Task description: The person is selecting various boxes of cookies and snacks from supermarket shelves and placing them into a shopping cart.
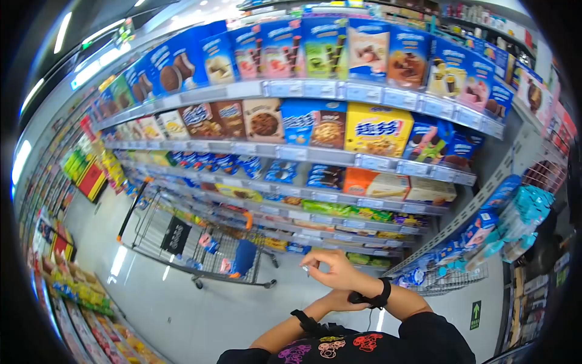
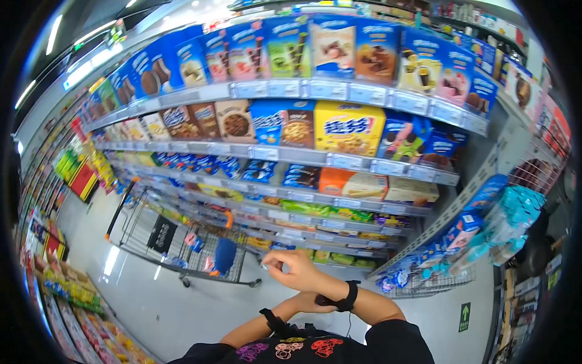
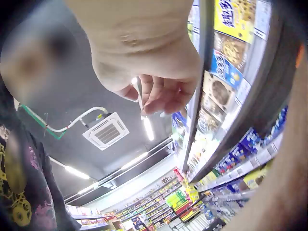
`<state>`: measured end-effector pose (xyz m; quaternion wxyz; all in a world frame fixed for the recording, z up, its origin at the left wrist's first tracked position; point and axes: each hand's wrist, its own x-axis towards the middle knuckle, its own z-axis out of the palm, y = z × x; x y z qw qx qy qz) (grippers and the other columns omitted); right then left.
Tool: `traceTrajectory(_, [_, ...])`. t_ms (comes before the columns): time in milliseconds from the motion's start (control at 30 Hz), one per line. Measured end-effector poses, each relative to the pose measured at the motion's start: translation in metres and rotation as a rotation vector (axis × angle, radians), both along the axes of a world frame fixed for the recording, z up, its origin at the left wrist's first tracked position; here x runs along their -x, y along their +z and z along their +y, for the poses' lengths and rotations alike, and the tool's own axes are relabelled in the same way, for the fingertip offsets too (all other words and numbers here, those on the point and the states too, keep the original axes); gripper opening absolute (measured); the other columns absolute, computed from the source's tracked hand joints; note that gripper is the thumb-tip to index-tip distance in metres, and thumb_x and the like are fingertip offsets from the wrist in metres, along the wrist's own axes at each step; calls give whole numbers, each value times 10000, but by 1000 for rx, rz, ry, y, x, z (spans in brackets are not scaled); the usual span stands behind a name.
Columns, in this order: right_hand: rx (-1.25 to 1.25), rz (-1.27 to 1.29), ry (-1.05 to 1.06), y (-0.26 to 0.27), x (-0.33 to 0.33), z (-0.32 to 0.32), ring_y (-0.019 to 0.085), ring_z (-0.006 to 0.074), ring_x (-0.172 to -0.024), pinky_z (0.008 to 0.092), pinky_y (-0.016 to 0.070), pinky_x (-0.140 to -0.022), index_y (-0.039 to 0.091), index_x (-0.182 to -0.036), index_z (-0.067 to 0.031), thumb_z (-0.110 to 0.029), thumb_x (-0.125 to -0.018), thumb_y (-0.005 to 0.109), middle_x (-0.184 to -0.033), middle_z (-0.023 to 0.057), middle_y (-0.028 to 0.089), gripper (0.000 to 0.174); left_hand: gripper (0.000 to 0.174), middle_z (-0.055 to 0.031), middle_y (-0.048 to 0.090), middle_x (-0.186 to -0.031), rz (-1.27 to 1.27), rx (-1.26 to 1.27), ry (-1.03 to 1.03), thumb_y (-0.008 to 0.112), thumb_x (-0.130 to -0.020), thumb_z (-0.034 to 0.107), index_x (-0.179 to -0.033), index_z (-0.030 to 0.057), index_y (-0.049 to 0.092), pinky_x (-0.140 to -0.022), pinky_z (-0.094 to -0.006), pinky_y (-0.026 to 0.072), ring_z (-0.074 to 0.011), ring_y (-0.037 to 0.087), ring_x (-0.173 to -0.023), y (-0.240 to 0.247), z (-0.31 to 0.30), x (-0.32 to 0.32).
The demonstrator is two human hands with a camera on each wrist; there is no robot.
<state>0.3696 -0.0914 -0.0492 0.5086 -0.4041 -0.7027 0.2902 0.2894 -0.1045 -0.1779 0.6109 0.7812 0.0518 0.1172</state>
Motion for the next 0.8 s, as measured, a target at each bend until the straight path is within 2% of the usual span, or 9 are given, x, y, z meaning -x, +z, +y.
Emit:
traceTrajectory(133, [282,155,61,-64,42,20,615,129,-612,269,482,-575,629,-923,-30,-43,-829,610,-678,54,618,97,496,-132,643,-1109,125,105,33,721,-793,283,-1175,3,575,-916,-363,460,-240,596,-1039,-9,1,51])
traceTrajectory(200, [259,74,11,-88,63,36,619,142,-609,275,486,-578,626,-934,-33,-48,-827,608,-681,64,624,110,508,-156,649,-1099,61,126,108,712,-811,329,-1164,-11,582,-922,-367,460,-257,602,-1029,-27,-1,71])
traceTrajectory(300, [201,-74,-27,-118,109,46,617,180,-598,296,487,-570,617,-935,-51,-65,-814,608,-696,76,626,122,566,-199,663,-1054,248,203,158,680,-822,447,-1116,-32,615,-917,-351,463,-276,622,-990,-40,-2,115])
traceTrajectory(367, [221,-126,82,-118,146,52,616,201,-602,311,486,-562,613,-925,-61,-82,-803,616,-710,77,625,123,640,-203,660,-1060,465,199,189,654,-812,527,-1112,-37,618,-918,-361,456,-297,619,-998,-52,-3,151])
traceTrajectory(400, [217,-151,126,-118,164,55,615,212,-604,319,486,-558,611,-920,-66,-90,-798,621,-717,78,624,125,720,-212,654,-1068,482,212,238,638,-784,597,-1105,-47,621,-917,-370,448,-314,613,-1002,-36,0,169])
traceTrajectory(500, [174,-271,305,-134,215,61,627,252,-656,364,497,-592,611,-912,-77,-138,-800,619,-757,81,633,128,756,-217,647,-1085,542,203,310,650,-761,612,-1121,-51,615,-918,-366,447,-316,610,-1010,-51,3,217])
traceTrajectory(600, [175,-362,439,-148,247,69,637,286,-718,395,505,-645,620,-930,-87,-177,-810,610,-795,91,649,151,807,-203,615,-1165,503,288,262,660,-751,596,-1236,-37,537,-926,-350,438,-294,585,-1056,-66,10,254])
traceTrajectory(733, [172,-453,408,-186,268,99,641,240,-694,349,515,-640,647,-958,-82,-170,-818,609,-852,87,657,169,792,-187,589,-1215,487,425,167,664,-767,549,-1311,2,485,-953,-337,419,-270,550,-1120,-103,26,304])
traceTrajectory(800, [150,-498,338,-198,277,122,643,241,-694,352,515,-636,649,-954,-82,-165,-817,607,-853,91,661,165,757,-187,590,-1218,596,454,222,660,-776,537,-1306,21,502,-964,-339,413,-277,544,-1136,-128,39,340])
